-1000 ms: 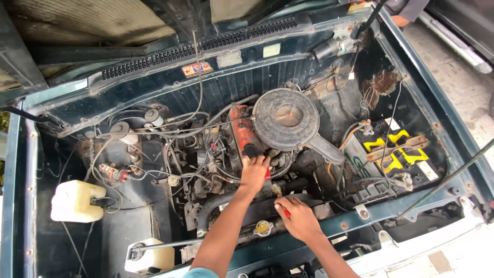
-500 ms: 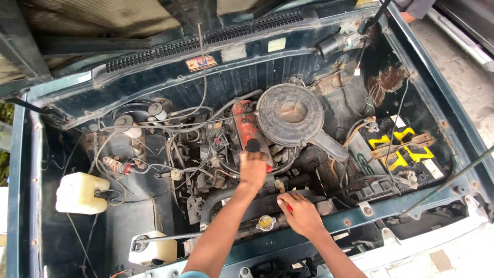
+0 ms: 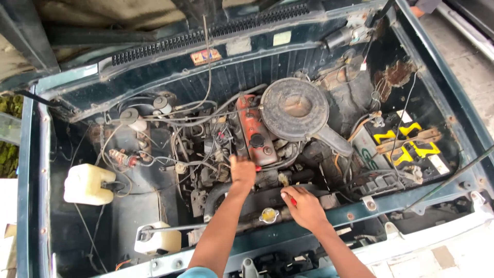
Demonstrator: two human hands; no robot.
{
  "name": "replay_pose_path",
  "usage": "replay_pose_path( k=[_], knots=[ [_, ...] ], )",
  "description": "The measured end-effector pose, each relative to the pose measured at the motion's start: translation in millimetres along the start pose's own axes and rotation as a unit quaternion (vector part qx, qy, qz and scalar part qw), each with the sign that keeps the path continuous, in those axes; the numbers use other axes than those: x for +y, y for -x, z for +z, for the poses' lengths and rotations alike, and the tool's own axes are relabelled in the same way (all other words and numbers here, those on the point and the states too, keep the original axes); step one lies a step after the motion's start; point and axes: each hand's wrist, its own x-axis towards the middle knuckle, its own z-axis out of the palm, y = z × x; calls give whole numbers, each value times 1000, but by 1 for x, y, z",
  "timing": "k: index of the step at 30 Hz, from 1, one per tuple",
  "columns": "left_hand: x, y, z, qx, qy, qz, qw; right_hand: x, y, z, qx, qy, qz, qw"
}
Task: The person uses a red-handled brush to scrub the top of a car engine, focusing on the air filter housing and surrounding components. The camera is shaky throughout the process.
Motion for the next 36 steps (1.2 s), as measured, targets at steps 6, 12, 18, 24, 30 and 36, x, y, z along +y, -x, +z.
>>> replay_pose_path(
  k=[6,12,18,24,30,36],
  knots=[
    [-6,40,-14,326,170,-3,930,-11,5,-1,32,51,-13,998],
    [29,0,-43,335,222,108,909,-1,5,6,57,55,-28,996],
    [38,-39,1,270,185,116,938,-8,8,-2,41,34,-12,999],
    [7,-27,22,241,112,67,962,-9,6,-6,23,23,-4,999],
    [-9,9,47,223,117,-51,966,2,3,6,48,33,-12,998],
    [-13,107,2,364,224,-79,901,2,3,6,35,30,0,999]
  ],
)
